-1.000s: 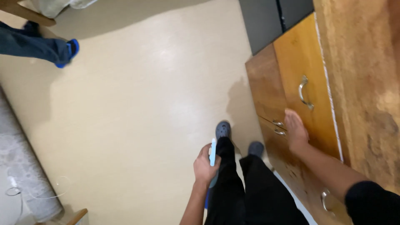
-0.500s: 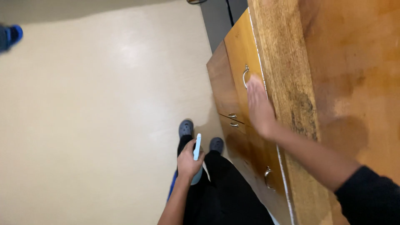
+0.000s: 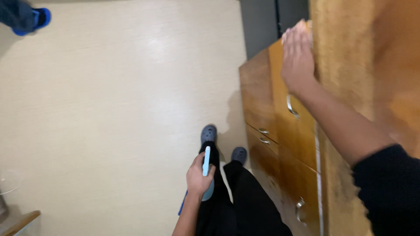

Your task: Organizing various items on a wooden cabinet and then wiping down the surfaces with a spray cleaner and cloth.

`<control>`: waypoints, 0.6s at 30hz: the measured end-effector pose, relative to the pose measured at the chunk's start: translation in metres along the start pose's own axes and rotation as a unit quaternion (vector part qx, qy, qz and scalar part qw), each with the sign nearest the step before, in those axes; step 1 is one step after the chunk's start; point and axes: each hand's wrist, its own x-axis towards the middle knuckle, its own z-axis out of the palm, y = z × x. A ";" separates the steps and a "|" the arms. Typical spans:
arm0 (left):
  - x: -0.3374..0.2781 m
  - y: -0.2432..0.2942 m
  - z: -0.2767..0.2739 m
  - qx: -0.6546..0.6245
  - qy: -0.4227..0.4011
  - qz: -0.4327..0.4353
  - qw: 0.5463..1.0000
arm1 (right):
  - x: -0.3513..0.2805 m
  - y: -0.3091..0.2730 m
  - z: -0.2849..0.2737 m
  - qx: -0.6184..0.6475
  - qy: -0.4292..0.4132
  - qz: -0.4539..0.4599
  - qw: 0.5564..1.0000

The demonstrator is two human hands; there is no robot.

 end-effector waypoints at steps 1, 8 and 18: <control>0.004 -0.006 -0.007 0.008 0.011 -0.019 1.000 | 0.026 -0.011 0.013 0.014 -0.032 0.002 0.999; 0.028 -0.024 -0.036 0.034 0.030 -0.109 0.993 | 0.055 -0.120 0.062 0.025 -0.151 -0.053 0.987; 0.024 0.003 -0.034 -0.013 -0.010 -0.033 0.999 | -0.233 -0.207 0.057 0.082 -0.176 -0.266 0.944</control>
